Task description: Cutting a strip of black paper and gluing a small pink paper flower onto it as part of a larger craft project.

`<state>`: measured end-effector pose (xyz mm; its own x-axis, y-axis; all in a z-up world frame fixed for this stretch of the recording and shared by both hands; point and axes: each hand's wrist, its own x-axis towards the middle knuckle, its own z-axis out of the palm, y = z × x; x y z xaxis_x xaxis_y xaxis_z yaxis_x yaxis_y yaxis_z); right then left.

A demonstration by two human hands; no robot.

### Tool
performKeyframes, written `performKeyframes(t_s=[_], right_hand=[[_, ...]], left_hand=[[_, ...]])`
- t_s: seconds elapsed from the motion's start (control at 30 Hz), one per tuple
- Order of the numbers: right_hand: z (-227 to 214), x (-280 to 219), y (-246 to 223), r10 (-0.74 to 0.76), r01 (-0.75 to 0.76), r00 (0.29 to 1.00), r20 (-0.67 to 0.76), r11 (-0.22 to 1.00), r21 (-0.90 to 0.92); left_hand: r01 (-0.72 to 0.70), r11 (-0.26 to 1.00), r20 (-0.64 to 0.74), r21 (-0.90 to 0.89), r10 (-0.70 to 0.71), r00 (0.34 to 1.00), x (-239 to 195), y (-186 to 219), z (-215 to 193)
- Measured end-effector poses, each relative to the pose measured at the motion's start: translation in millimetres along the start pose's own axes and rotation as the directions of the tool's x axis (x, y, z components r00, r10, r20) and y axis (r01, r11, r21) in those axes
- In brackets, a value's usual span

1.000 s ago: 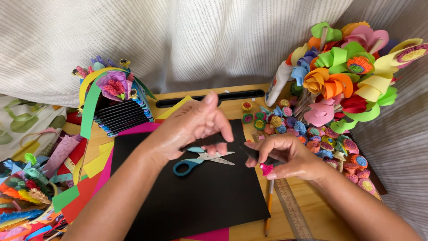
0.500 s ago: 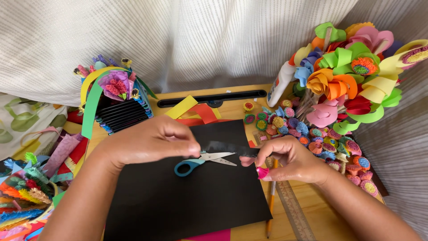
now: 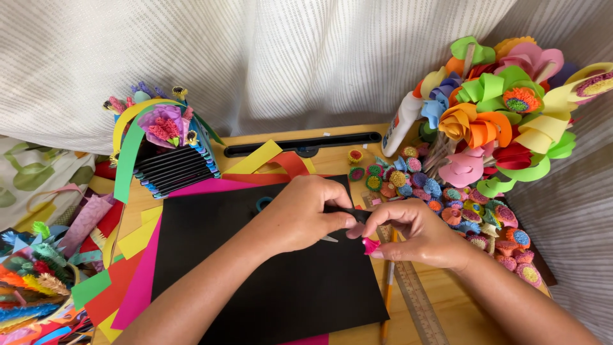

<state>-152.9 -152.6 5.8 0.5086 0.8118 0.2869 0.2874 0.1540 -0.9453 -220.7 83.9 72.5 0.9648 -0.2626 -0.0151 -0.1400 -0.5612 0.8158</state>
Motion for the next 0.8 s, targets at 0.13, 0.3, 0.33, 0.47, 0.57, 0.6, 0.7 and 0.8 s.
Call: performKeyframes(t_s=[0.13,0.3,0.33,0.47,0.57,0.6,0.7,0.8], right_hand=[[-1.0,0.6,0.6,0.005,-0.008,0.996,-0.090,0.999,-0.037],[5.2,10.6,4.0,0.009,-0.011,0.986,-0.164,1.000,-0.011],[7.1,10.5,8.7,-0.012,-0.007,0.981,-0.192,0.995,-0.099],[24.1,12.6,15.0,-0.059,-0.041,0.971,-0.232,0.912,-0.408],[27.5,18.4,13.0,-0.142,-0.015,0.973,-0.180,0.743,-0.669],[28.5,19.4,13.5,-0.142,-0.014,0.974,-0.178,0.743,-0.669],[30.8,19.5,18.9,-0.141,-0.029,0.976,-0.167,0.672,-0.740],[27.9,15.4,34.0,-0.086,-0.086,0.953,-0.290,0.842,-0.533]], left_hand=[[0.032,0.998,-0.113,-0.062,-0.039,0.993,1.6,-10.8,-0.2],[-0.009,0.997,-0.285,-0.075,-0.012,0.959,7.0,-33.4,-5.4],[-0.022,0.996,-0.310,-0.081,-0.004,0.951,8.3,-36.9,-7.6],[-0.019,0.991,-0.321,-0.131,-0.024,0.947,7.0,-38.7,-14.3],[-0.041,0.990,-0.308,-0.138,-0.004,0.951,7.6,-42.6,-14.3],[-0.040,0.989,-0.310,-0.139,-0.005,0.951,5.6,-40.8,-14.2],[-0.023,0.984,-0.227,-0.179,-0.018,0.974,1.6,-37.1,-12.7],[0.029,0.968,-0.134,-0.249,-0.064,0.989,4.7,-39.7,-8.1]])
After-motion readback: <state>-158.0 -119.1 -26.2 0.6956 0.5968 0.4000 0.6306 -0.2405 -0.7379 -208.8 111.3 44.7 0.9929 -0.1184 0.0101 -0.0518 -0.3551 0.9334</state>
